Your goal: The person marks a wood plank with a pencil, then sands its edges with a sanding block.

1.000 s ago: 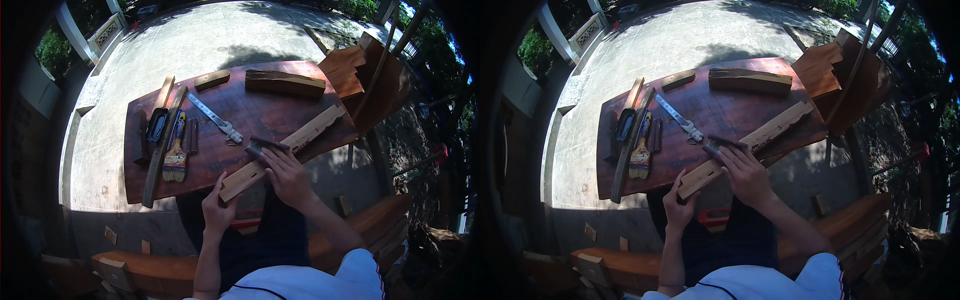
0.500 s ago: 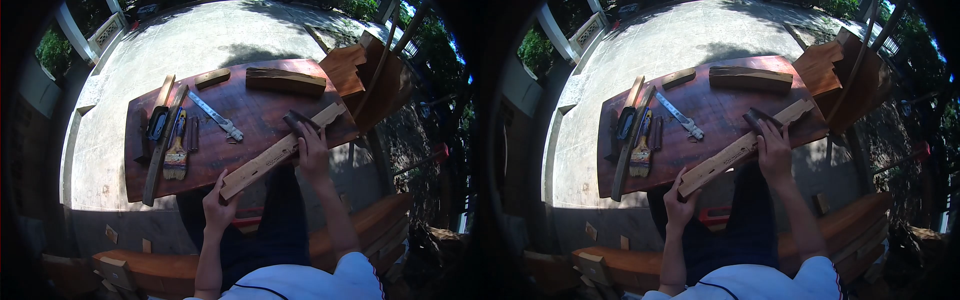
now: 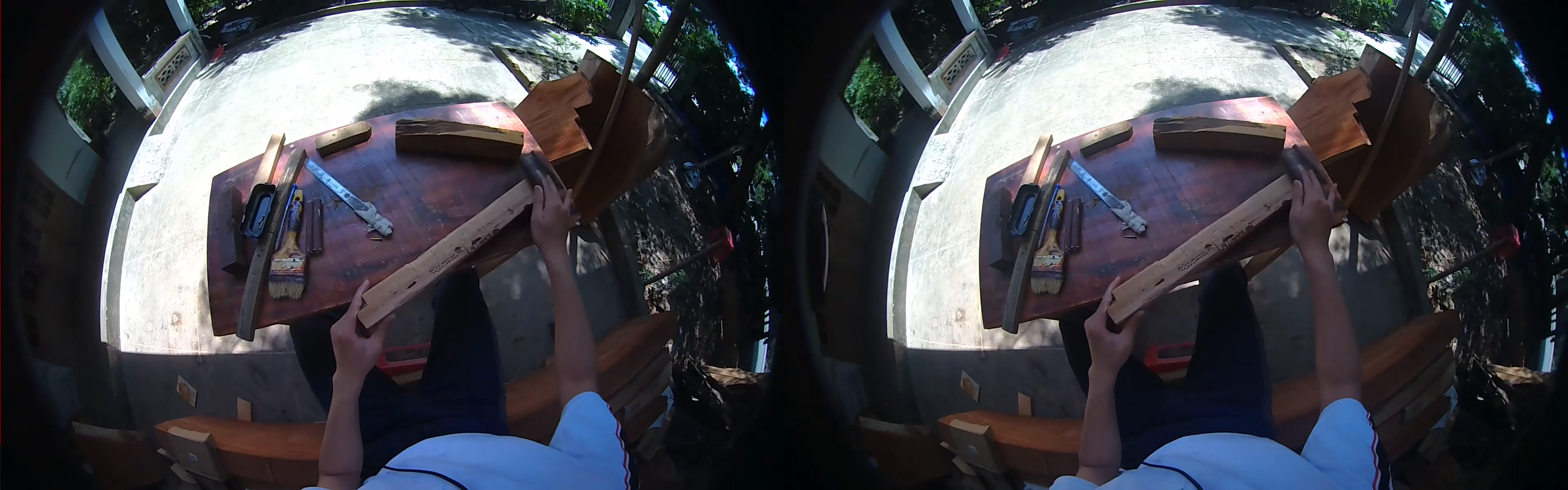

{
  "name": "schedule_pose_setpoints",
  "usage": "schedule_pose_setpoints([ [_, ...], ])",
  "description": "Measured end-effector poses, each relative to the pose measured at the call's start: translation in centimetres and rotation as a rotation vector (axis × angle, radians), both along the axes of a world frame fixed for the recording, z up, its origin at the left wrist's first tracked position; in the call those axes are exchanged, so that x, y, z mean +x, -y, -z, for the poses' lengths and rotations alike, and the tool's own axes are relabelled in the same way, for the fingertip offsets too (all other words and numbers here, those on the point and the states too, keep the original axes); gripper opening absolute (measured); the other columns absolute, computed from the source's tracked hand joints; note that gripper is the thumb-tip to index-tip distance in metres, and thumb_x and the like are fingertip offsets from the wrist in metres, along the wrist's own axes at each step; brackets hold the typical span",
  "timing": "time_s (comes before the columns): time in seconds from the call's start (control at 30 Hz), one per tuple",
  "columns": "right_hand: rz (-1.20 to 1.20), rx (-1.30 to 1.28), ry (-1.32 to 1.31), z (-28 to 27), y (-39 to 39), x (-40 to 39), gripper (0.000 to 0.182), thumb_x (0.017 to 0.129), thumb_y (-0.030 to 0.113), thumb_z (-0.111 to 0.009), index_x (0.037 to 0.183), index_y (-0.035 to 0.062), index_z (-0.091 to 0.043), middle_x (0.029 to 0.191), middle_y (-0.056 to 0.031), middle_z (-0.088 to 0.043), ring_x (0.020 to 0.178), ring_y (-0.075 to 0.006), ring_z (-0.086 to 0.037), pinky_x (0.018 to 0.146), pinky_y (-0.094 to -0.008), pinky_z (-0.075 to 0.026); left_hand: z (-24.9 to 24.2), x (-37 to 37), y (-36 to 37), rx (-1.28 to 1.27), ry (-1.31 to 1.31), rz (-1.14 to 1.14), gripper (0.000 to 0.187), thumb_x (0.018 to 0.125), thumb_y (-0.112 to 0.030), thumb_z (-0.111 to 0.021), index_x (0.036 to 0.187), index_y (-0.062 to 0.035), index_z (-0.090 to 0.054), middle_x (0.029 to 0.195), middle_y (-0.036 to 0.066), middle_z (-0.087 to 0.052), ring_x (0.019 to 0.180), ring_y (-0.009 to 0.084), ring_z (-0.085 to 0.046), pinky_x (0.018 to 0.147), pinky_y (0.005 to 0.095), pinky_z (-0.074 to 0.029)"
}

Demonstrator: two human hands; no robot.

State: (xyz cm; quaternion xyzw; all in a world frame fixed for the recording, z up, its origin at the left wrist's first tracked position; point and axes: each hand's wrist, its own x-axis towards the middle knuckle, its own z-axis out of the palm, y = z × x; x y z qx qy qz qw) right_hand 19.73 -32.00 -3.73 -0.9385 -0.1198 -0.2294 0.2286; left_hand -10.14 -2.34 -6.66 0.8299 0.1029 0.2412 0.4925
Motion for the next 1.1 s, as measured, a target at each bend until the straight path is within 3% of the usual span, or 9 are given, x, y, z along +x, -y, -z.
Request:
schedule_pose_setpoints([
  [0.1, 0.006, 0.003, 0.071, 1.8, -1.2, -1.2, 0.047, 0.116, 0.027, -0.045, 0.149, -0.0008, -0.062, 0.154, -0.0217, -0.062, 0.149, -0.0389, -0.053, 0.132, -0.0632, -0.023, -0.1, 0.2, 0.1, 0.006, 0.055, 0.000, 0.077, 0.087, -0.012, -0.092, 0.155, -0.0003, -0.059, 0.112, 0.020, -0.080, 0.102, 0.0232, -0.081, 0.084, 0.0346, -0.062],
  [0.3, -0.572, -0.022, 0.003, -0.3, -11.5, -21.1, 0.046, 0.106, 0.020, -0.064, 0.148, 0.0017, -0.064, 0.157, -0.0136, -0.062, 0.149, -0.0336, -0.055, 0.132, -0.0637, -0.021, 0.1, 0.3, 0.2, -0.006, 0.050, -0.001, 0.075, 0.088, -0.011, -0.092, 0.155, 0.0006, -0.059, 0.114, 0.021, -0.080, 0.105, 0.0236, -0.081, 0.087, 0.0350, -0.062],
  [0.4, -0.644, -0.005, -0.031, -1.1, -10.0, -19.3, 0.044, 0.106, 0.020, -0.063, 0.147, 0.0029, -0.065, 0.156, -0.0101, -0.063, 0.149, -0.0299, -0.055, 0.132, -0.0640, -0.021, 0.1, 0.0, 0.1, -0.007, 0.043, -0.001, 0.075, 0.089, -0.011, -0.091, 0.156, 0.0004, -0.058, 0.115, 0.020, -0.080, 0.105, 0.0227, -0.080, 0.086, 0.0352, -0.062],
  [0.57, -0.165, 0.015, -0.004, -0.1, -2.9, -5.7, 0.045, 0.114, 0.026, -0.048, 0.148, 0.0004, -0.064, 0.152, -0.0177, -0.065, 0.147, -0.0364, -0.056, 0.132, -0.0635, -0.023, -0.3, -0.2, 0.5, -0.110, 0.007, 0.025, 0.073, 0.091, -0.001, -0.086, 0.157, 0.0039, -0.055, 0.127, 0.018, -0.079, 0.117, 0.0169, -0.074, 0.101, 0.0331, -0.057],
  [0.7, -0.282, -0.099, 0.070, 0.1, -7.3, -10.9, 0.044, 0.112, 0.024, -0.053, 0.148, 0.0001, -0.064, 0.155, -0.0181, -0.063, 0.148, -0.0396, -0.055, 0.131, -0.0627, -0.027, 0.1, -0.4, 0.2, -0.033, 0.026, -0.027, 0.076, 0.089, -0.010, -0.091, 0.156, 0.0001, -0.057, 0.117, 0.019, -0.081, 0.108, 0.0208, -0.079, 0.088, 0.0359, -0.062],
  [0.77, -0.524, -0.073, 0.052, 0.0, -10.7, -17.1, 0.048, 0.107, 0.021, -0.063, 0.150, 0.0013, -0.063, 0.157, -0.0154, -0.062, 0.150, -0.0359, -0.053, 0.131, -0.0612, -0.027, 0.6, -0.8, -1.4, -0.042, 0.023, -0.025, 0.075, 0.090, -0.011, -0.091, 0.156, 0.0002, -0.057, 0.118, 0.019, -0.081, 0.109, 0.0217, -0.079, 0.090, 0.0363, -0.062],
  [0.93, -0.746, 0.060, -0.115, -1.2, -12.4, -22.3, 0.046, 0.108, 0.020, -0.063, 0.151, 0.0036, -0.062, 0.158, -0.0133, -0.061, 0.151, -0.0317, -0.053, 0.132, -0.0642, -0.022, 0.5, -2.8, -4.4, -0.056, 0.037, -0.051, 0.077, 0.089, -0.013, -0.091, 0.158, -0.0021, -0.056, 0.120, 0.021, -0.079, 0.111, 0.0250, -0.079, 0.091, 0.0367, -0.061],
  [1.07, -0.772, 0.351, -0.177, -1.8, -11.6, -21.5, 0.040, 0.110, 0.014, -0.057, 0.147, -0.0003, -0.062, 0.147, -0.0213, -0.067, 0.141, -0.0378, -0.062, 0.130, -0.0661, -0.025, -0.8, -3.7, -3.8, 0.136, -0.080, -0.107, 0.081, 0.091, -0.027, -0.090, 0.161, -0.0057, -0.054, 0.108, 0.020, -0.078, 0.100, 0.0260, -0.080, 0.083, 0.0368, -0.061],
  [1.1, -0.754, 0.392, -0.135, -2.2, -11.5, -21.6, 0.034, 0.109, 0.013, -0.059, 0.139, -0.0015, -0.065, 0.137, -0.0243, -0.071, 0.132, -0.0415, -0.067, 0.125, -0.0649, -0.036, -1.2, -3.9, -3.7, 0.222, -0.101, -0.150, 0.082, 0.092, -0.032, -0.089, 0.161, -0.0052, -0.054, 0.100, 0.017, -0.077, 0.091, 0.0245, -0.079, 0.077, 0.0366, -0.060],
])
